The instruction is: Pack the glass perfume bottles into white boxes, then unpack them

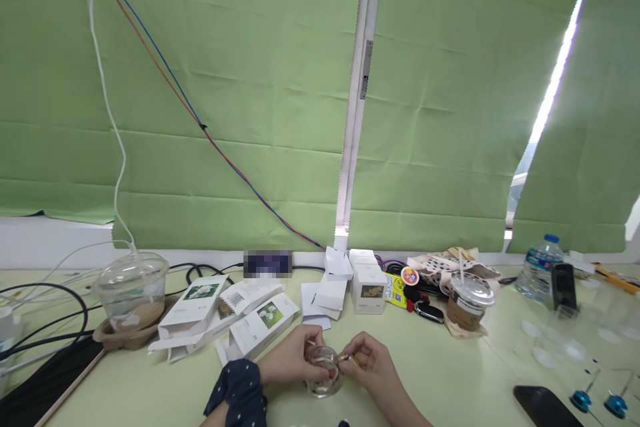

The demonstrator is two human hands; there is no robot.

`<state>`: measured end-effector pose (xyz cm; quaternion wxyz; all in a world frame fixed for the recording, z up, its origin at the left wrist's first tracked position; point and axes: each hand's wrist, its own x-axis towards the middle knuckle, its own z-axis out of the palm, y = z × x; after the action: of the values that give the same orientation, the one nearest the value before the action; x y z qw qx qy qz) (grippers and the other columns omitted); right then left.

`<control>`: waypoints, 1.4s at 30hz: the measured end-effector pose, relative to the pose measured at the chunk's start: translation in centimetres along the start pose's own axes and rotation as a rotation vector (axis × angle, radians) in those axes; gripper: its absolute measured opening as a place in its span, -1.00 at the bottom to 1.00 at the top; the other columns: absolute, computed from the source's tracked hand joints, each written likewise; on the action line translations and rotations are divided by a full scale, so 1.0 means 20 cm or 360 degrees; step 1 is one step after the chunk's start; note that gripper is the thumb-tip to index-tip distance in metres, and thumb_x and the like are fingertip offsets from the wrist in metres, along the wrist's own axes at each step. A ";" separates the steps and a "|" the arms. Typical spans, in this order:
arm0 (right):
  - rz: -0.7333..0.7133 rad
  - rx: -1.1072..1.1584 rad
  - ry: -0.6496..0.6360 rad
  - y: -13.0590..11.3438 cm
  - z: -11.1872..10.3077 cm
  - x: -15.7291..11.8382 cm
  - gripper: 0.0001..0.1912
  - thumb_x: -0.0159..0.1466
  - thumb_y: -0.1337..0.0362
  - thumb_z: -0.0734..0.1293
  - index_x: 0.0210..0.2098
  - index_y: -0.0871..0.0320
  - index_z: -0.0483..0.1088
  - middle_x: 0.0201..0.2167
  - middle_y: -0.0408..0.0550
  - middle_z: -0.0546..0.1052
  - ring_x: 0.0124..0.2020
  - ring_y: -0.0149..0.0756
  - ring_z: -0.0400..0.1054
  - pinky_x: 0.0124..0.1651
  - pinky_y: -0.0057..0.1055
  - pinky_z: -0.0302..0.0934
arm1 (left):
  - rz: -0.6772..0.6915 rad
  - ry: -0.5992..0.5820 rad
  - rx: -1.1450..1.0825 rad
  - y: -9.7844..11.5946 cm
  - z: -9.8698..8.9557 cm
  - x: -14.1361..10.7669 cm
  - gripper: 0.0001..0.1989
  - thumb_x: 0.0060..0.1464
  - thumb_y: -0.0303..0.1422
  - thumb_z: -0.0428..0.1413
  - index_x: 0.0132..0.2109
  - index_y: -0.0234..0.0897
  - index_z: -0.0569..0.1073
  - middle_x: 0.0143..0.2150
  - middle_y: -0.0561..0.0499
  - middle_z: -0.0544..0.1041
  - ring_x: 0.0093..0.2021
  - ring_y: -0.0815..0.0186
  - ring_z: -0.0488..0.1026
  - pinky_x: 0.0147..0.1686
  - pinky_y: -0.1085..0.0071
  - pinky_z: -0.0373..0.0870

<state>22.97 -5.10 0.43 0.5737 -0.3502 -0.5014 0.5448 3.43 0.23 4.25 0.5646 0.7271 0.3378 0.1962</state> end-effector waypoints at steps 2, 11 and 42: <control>-0.0015 0.0011 -0.0043 -0.01 0.00 0.00 -0.63 -0.05 0.19 0.58 -0.44 0.18 0.36 -0.47 -0.10 0.52 -0.40 -0.32 0.41 -0.29 -0.42 0.23 | 0.0025 -0.0001 -0.0053 0.00 0.00 -0.01 -0.54 -0.28 -0.24 0.35 -0.42 -0.15 0.17 -0.41 0.10 0.58 -0.26 0.14 0.56 -0.34 0.29 0.35; -0.0036 0.0037 -0.0063 -0.01 0.02 -0.02 -0.58 -0.16 0.19 0.61 -0.58 0.18 0.30 -0.44 -0.15 0.43 -0.37 -0.28 0.44 -0.34 -0.44 0.21 | 0.0082 -0.0208 -0.0164 -0.05 -0.09 -0.02 -0.46 -0.51 -0.29 0.43 -0.42 -0.22 0.24 -0.36 0.17 0.47 -0.38 0.36 0.46 -0.39 0.44 0.32; -0.0473 -0.1706 0.0629 -0.30 -0.27 0.32 -0.29 -0.03 0.51 0.34 0.12 0.02 0.31 0.24 0.06 0.22 0.26 0.13 -0.03 0.23 0.04 -0.08 | -0.0124 -0.1005 -0.0338 -0.15 -0.17 -0.04 -0.44 -0.45 0.03 0.40 -0.42 -0.28 0.43 -0.28 0.02 0.50 -0.41 0.30 0.41 -0.40 0.31 0.38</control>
<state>29.22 1.06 6.03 0.4695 -0.6122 -0.6340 0.0537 -0.19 2.49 2.45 0.7210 0.6757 0.1513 -0.0264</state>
